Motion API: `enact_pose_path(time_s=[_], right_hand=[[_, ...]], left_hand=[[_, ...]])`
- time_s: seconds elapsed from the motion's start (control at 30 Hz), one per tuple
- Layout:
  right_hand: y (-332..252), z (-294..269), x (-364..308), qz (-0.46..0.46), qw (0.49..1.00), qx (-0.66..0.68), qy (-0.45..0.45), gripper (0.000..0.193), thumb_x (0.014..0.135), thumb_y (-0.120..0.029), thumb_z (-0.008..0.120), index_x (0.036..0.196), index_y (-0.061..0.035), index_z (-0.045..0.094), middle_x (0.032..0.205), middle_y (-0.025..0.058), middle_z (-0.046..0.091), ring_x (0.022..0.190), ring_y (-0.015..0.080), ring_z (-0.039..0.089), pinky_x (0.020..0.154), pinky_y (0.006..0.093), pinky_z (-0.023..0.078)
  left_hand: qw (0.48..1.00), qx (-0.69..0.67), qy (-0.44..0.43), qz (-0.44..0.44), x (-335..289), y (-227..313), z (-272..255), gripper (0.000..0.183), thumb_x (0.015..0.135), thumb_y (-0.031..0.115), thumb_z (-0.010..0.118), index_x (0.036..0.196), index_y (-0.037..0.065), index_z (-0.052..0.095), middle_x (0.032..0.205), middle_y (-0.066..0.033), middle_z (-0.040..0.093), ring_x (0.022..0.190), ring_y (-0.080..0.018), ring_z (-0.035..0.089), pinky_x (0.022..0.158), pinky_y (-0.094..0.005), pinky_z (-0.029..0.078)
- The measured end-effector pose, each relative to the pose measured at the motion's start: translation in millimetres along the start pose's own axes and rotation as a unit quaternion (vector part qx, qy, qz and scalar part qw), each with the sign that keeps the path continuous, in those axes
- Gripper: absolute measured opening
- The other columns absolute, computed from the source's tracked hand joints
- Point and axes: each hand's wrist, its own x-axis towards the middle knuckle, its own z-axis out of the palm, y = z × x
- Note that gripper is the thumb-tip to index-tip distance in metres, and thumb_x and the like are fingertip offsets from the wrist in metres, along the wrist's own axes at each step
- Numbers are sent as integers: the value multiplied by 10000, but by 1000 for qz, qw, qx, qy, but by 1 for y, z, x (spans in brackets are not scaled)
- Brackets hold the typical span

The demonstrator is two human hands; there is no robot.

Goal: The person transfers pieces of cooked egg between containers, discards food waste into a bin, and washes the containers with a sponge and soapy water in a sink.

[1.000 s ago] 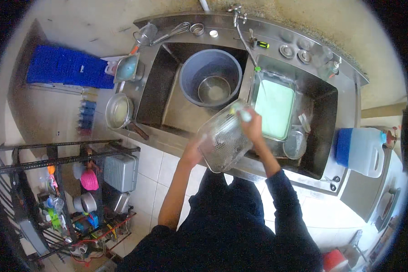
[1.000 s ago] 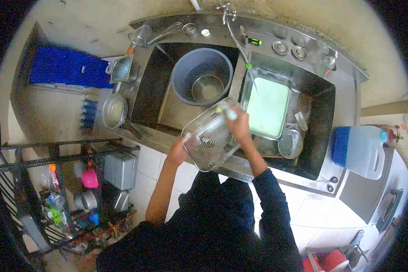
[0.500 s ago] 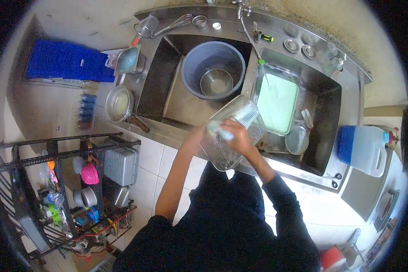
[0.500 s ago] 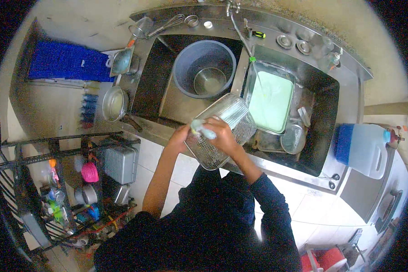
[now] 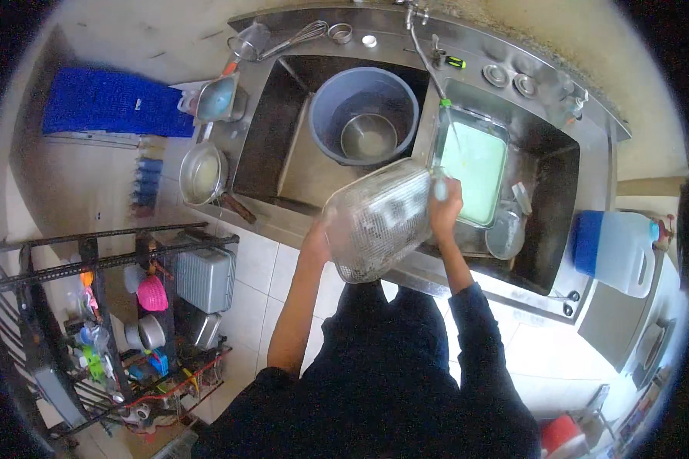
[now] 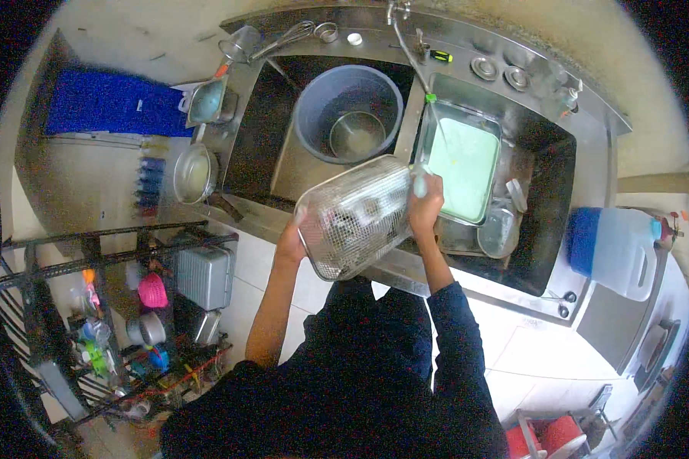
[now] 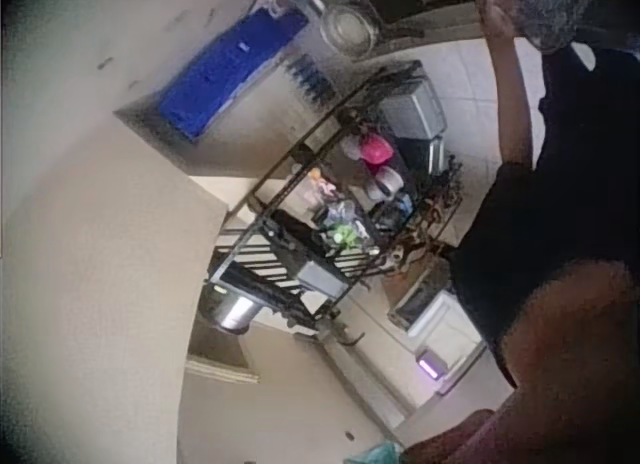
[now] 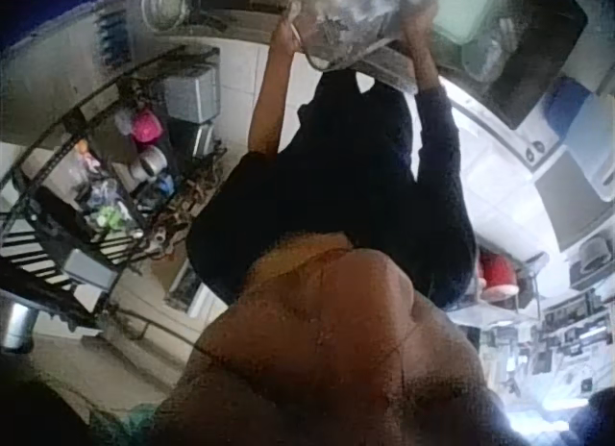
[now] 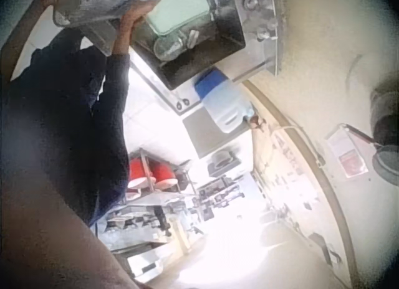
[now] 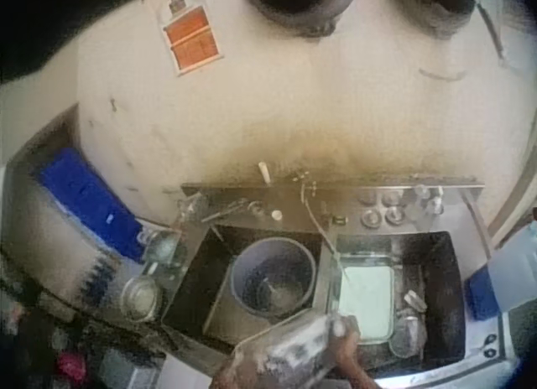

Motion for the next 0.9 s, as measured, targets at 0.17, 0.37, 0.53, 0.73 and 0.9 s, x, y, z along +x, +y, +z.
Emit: enact_pose_path(time_s=[0.17, 0.37, 0.53, 0.73, 0.9], right_hand=[[-34, -9, 13, -49, 997, 62, 2, 200, 733, 8, 703, 920, 22, 631, 901, 191, 590, 848, 364, 588, 750, 390, 470], [-82, -13, 21, -59, 977, 170, -113, 173, 762, -20, 726, 921, -3, 660, 878, 153, 616, 813, 286, 621, 731, 341, 477], [-83, -13, 16, -43, 960, 194, -198, 150, 800, -59, 720, 932, -9, 672, 887, 141, 635, 790, 257, 633, 712, 319, 483], [-75, -12, 4, -2, 959, 192, -210, 130, 837, -97, 706, 925, -5, 682, 882, 106, 645, 822, 199, 625, 750, 303, 477], [-76, -5, 2, -18, 957, 198, -209, 149, 801, -79, 725, 920, -7, 671, 866, 125, 636, 805, 251, 635, 729, 324, 488]], left_hand=[[989, 135, -65, 12, -12, 16, 20, 408, 947, 210, 532, 1280, -23, 499, 1226, -145, 596, 1118, -256, 578, 1005, -411, 439], [987, 147, -48, -37, -2, 5, 32, 331, 923, 145, 568, 1209, -19, 561, 1139, -95, 634, 1029, -201, 603, 929, -359, 467], [990, 109, -83, -31, 10, -3, 43, 314, 905, 145, 592, 1188, 9, 582, 1115, -64, 645, 1009, -164, 604, 918, -337, 459], [986, 143, 58, -66, 18, -1, 53, 285, 868, 219, 635, 1049, 2, 667, 984, -44, 668, 877, -131, 618, 819, -258, 466], [961, 249, 98, -73, 30, 8, 61, 291, 873, 343, 619, 1007, 93, 684, 1022, -16, 676, 888, -86, 599, 758, -268, 482]])
